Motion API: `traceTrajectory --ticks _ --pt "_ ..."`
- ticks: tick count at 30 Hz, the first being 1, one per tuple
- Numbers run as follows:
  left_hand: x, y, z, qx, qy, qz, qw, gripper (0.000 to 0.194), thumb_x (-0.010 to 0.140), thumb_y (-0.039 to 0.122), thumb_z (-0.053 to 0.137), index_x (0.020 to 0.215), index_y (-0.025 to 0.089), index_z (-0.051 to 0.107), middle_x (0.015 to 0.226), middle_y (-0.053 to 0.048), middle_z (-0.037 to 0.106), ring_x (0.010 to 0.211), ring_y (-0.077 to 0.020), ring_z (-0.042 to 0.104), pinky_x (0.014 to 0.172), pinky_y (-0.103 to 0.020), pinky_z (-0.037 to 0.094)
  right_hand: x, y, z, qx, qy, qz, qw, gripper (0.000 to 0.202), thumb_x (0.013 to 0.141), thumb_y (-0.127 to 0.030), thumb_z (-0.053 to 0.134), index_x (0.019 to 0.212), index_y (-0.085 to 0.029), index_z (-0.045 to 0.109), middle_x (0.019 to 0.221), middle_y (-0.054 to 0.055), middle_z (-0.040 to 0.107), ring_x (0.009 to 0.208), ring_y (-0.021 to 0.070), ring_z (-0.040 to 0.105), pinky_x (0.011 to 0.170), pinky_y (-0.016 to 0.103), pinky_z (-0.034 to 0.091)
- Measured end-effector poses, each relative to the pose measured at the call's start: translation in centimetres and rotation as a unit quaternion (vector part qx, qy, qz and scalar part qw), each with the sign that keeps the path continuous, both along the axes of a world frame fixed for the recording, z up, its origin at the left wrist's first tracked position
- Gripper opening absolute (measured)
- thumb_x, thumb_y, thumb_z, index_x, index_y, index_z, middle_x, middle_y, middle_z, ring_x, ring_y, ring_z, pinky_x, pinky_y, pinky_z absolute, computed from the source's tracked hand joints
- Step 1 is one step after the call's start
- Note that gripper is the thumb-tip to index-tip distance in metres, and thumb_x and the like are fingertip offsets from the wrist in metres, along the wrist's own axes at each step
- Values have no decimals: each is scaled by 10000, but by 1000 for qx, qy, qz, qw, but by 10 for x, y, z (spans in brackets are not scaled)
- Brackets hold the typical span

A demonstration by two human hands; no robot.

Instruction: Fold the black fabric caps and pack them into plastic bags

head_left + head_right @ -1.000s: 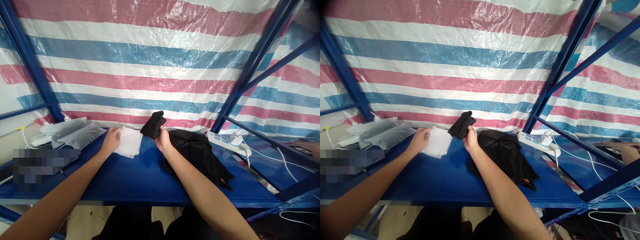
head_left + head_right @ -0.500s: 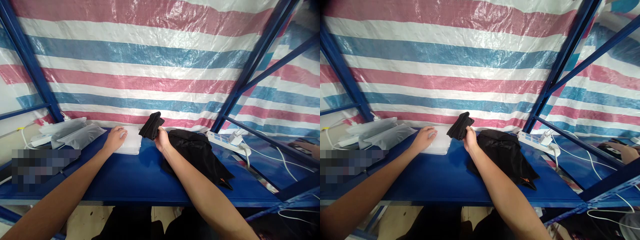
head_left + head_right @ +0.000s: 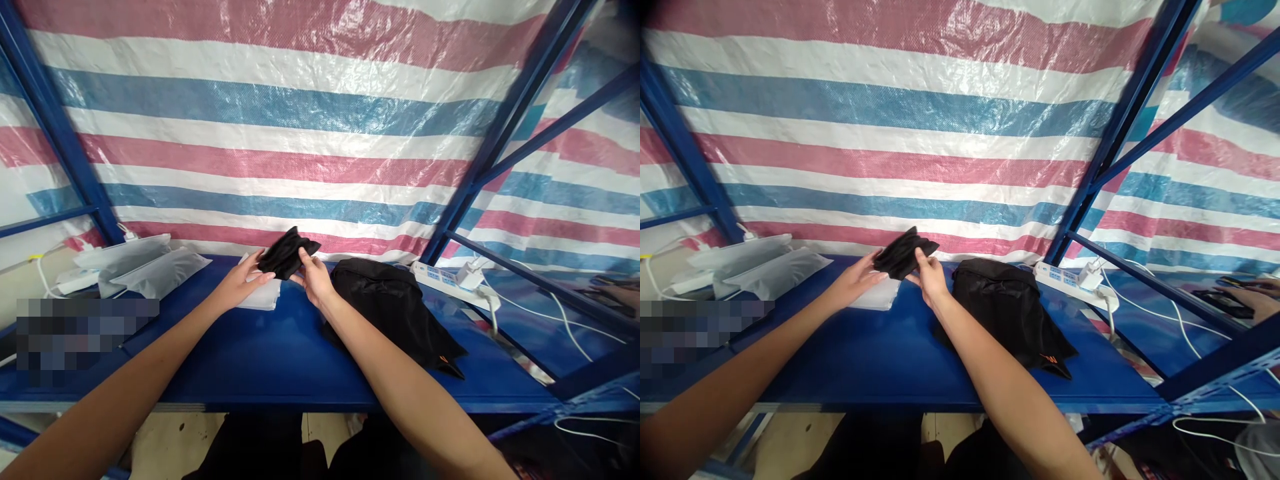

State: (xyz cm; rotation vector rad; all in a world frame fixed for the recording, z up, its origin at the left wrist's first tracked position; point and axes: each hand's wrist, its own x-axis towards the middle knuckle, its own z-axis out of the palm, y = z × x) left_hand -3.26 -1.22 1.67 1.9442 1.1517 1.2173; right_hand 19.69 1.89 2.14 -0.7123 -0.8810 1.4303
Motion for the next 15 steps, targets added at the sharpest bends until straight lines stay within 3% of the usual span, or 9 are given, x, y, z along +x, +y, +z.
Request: traceTrajectory --ticks 3,6,8,10,12,15 --pt "6 3 0 -41 -133 25 990 739 926 648 769 1492 184 672 1433 -157 745 1308 -381 716 1098 -499 595 -5 -4 -3 18 -23 28 999 485 767 -475 985 900 -218 596 977 45 773 1004 243 780 789 380 709" --pt "1 8 -1 -71 -253 65 963 741 871 673 812 1381 145 718 1310 -171 793 1182 -371 765 969 -490 659 -7 -2 -8 26 -35 45 998 463 731 -351 989 1000 -218 637 1052 40 771 1002 217 780 810 335 690" --pt "-3 9 -1 -67 -298 77 949 707 850 662 843 1314 141 730 1258 -162 807 1140 -344 778 954 -484 666 -7 1 -10 44 -58 24 997 554 702 -325 985 1122 -234 635 1159 46 748 1013 218 776 824 347 685" --pt "-4 7 2 -57 -324 77 941 661 845 648 861 1254 146 734 1251 -154 806 1157 -326 772 978 -489 662 -6 0 -10 87 -111 -40 989 740 698 -365 984 1320 -268 594 1341 81 675 1086 253 758 879 420 685" --pt "0 3 5 -51 -334 78 938 624 829 652 876 1176 151 738 1244 -150 803 1188 -325 759 997 -498 657 -4 -4 -6 160 -192 -125 960 897 723 -423 978 1495 -309 534 1508 124 553 1271 314 685 1031 512 637" --pt "11 -5 9 -48 -335 71 938 571 798 663 900 997 162 711 1128 -127 806 1170 -327 755 986 -511 663 -4 -16 2 288 -298 -191 890 862 769 -498 967 1531 -348 593 1596 128 442 1551 367 439 1300 566 406"
